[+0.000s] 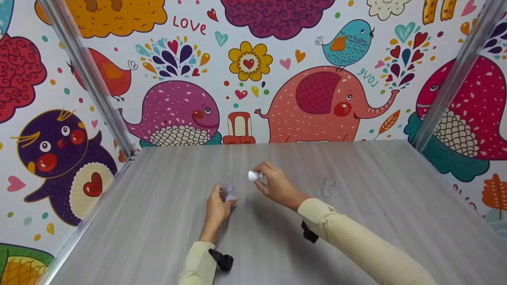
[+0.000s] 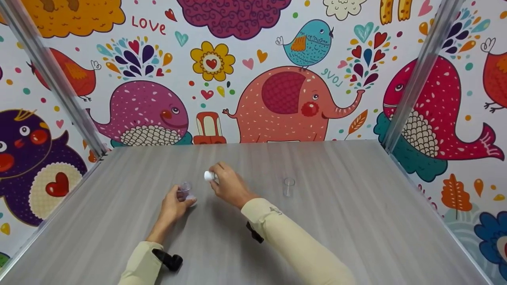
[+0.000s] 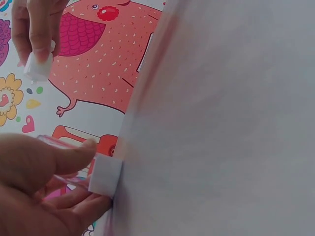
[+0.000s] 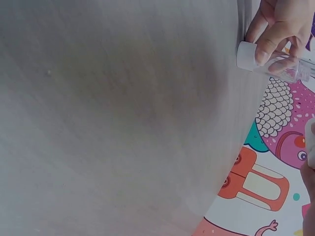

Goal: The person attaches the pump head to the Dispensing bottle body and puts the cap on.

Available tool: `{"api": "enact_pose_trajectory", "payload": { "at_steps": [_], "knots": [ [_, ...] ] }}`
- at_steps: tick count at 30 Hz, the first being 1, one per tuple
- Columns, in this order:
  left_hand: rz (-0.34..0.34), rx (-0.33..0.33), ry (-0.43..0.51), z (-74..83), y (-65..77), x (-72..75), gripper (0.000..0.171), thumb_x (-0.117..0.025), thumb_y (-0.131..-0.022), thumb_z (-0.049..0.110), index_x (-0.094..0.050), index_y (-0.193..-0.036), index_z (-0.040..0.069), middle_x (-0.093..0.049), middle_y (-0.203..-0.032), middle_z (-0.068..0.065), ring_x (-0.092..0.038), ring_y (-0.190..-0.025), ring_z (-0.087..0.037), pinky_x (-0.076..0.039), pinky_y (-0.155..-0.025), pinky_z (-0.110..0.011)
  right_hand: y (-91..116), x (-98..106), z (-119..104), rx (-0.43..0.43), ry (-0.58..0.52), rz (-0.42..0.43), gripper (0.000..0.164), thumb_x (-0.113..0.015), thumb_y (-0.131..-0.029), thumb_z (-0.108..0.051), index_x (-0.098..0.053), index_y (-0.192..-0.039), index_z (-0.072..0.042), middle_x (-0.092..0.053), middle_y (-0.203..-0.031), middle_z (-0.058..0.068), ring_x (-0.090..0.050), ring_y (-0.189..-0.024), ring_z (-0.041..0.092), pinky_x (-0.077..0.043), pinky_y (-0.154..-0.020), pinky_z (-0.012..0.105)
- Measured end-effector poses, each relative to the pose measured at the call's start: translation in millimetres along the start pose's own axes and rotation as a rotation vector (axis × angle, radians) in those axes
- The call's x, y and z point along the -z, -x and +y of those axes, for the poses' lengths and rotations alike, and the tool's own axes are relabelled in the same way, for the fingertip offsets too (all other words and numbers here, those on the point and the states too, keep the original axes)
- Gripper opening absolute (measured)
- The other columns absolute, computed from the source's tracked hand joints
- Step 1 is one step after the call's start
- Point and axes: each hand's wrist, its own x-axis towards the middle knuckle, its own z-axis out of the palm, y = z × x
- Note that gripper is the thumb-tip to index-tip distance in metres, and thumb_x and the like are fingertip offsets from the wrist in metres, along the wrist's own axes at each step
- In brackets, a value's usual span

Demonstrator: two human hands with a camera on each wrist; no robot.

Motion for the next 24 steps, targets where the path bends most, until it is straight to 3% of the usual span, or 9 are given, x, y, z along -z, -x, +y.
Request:
{"api": "enact_pose_trajectory", "payload": {
  "at_steps": [16,24],
  "knots": [
    [-0.02,0.032,-0.001,-1.3,0.1,-0.2,0.032,-0.078,-0.081,-0.001,-0.055,-0.103,-0.002,-0.069,-0.101,-0.024,-0.066,-0.092,-0.034,-0.052,-0.083,-0.048,-14,0,-9,0.034,0.024,-0.088,0.029,-0.074,-0.088,-0.005,-0.06,-0.113,-0.003,-0.062,-0.109,0.011,-0.064,-0.103,0.022,-0.055,-0.094,0.035],
    [-0.023,0.033,-0.002,-0.6,-1.6,0.0,0.033,-0.078,-0.08,-0.001,-0.056,-0.104,-0.002,-0.069,-0.102,-0.024,-0.066,-0.092,-0.034,-0.052,-0.083,-0.048,-19,0,-14,-0.032,0.006,-0.136,0.03,-0.073,-0.089,-0.004,-0.06,-0.116,-0.003,-0.061,-0.113,0.011,-0.063,-0.107,0.023,-0.054,-0.098,0.037]
  ]
}}
